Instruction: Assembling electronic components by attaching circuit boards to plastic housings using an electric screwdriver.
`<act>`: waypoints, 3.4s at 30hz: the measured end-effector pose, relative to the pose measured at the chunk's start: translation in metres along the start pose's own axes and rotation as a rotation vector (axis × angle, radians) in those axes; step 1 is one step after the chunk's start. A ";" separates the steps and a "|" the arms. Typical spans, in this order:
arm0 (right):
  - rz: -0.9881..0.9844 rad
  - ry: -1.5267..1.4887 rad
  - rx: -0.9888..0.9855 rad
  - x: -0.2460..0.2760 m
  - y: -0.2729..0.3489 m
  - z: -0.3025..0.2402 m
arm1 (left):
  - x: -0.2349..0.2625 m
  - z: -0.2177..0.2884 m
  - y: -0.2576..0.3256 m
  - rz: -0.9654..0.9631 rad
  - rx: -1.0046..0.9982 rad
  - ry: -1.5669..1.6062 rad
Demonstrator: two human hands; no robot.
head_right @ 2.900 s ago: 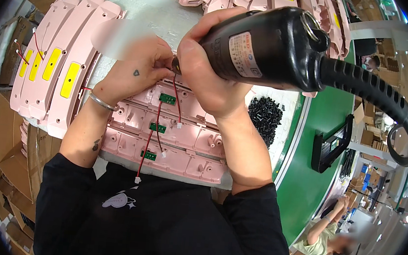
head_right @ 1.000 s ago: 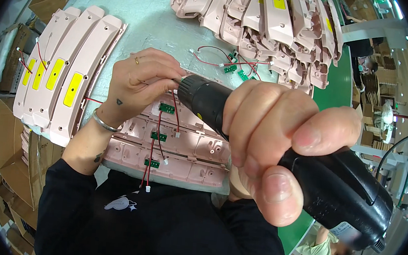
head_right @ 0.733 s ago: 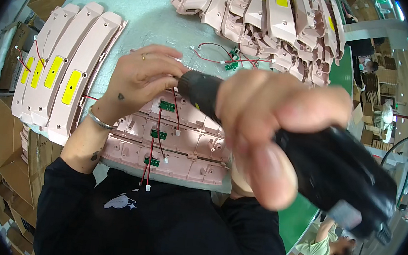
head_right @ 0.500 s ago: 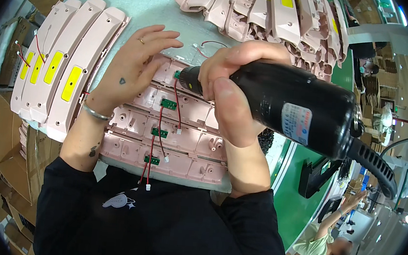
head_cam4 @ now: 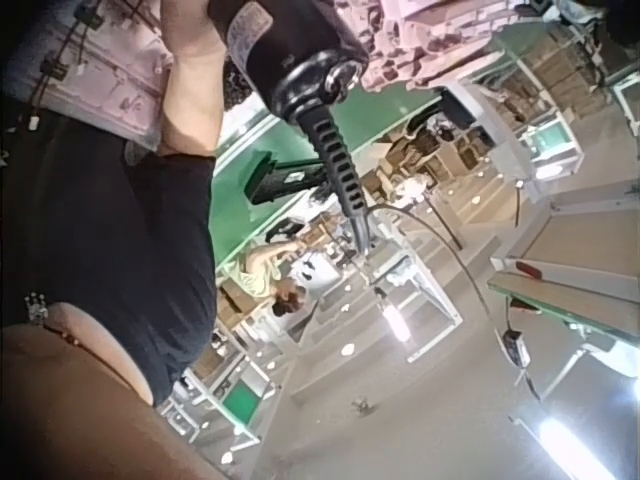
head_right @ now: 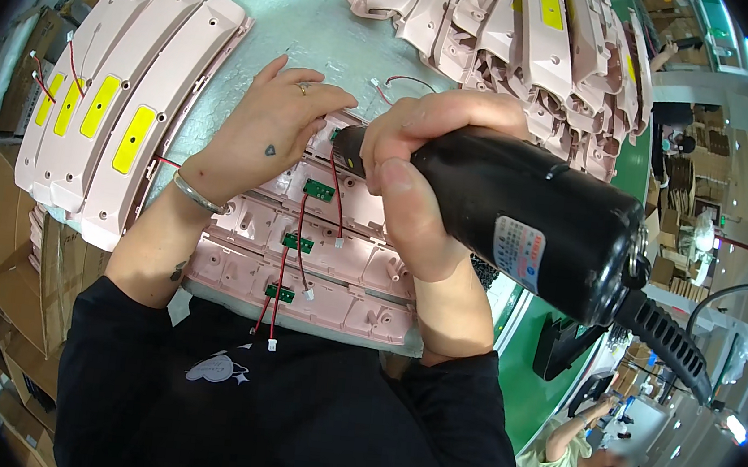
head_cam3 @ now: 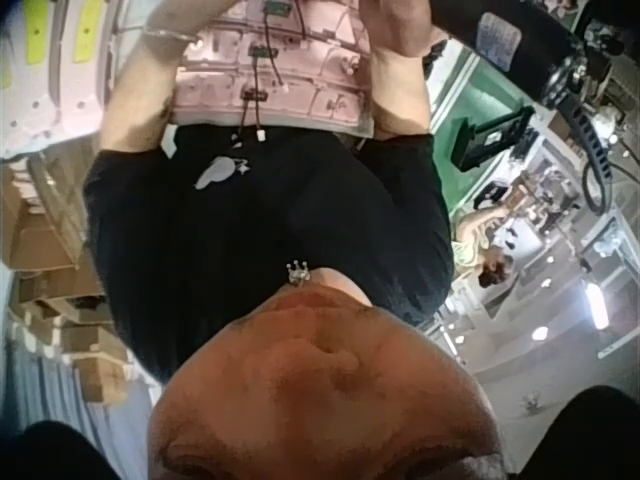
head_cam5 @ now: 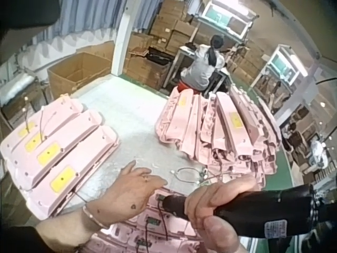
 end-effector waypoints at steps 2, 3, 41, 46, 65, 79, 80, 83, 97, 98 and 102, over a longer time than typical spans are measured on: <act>-0.013 -0.010 -0.002 0.001 -0.001 0.003 | -0.001 0.000 0.000 -0.004 -0.002 -0.004; -0.022 -0.020 0.001 0.001 -0.002 0.003 | -0.001 -0.001 0.001 -0.003 0.003 -0.004; 0.716 0.337 -0.327 0.237 0.122 -0.104 | 0.068 0.079 0.072 -0.423 -0.159 0.175; 0.868 0.288 -0.660 0.312 0.193 -0.064 | 0.043 0.075 0.118 -0.486 -0.173 -0.026; 0.568 1.399 -0.432 0.293 0.199 -0.043 | 0.026 0.001 -0.019 -0.956 0.535 0.692; 0.361 1.228 -0.042 0.185 0.133 -0.070 | 0.002 0.062 -0.048 -0.412 -0.319 -0.005; 0.252 1.154 0.008 0.166 0.127 -0.063 | 0.003 0.081 -0.045 -0.330 -0.445 0.014; -0.108 0.888 0.065 0.101 0.131 -0.033 | -0.031 0.085 -0.040 -0.540 -0.361 0.020; -0.495 1.056 0.153 0.045 0.168 -0.006 | -0.053 0.082 -0.045 -0.604 -0.274 0.150; -0.537 1.078 0.105 0.043 0.170 -0.014 | -0.057 0.081 -0.044 -0.653 -0.240 0.154; -0.539 1.080 -0.006 0.043 0.177 -0.035 | -0.055 0.080 -0.040 -0.667 -0.222 0.034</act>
Point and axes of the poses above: each hand's wrist, its own y-axis away from the middle knuckle, its own x-axis out of the back of the hand, z = x × y, the point moved 9 cm from there along -y, towards the middle knuckle, and after that the axes turned 6 degrees about z, right-handed, at the moved point
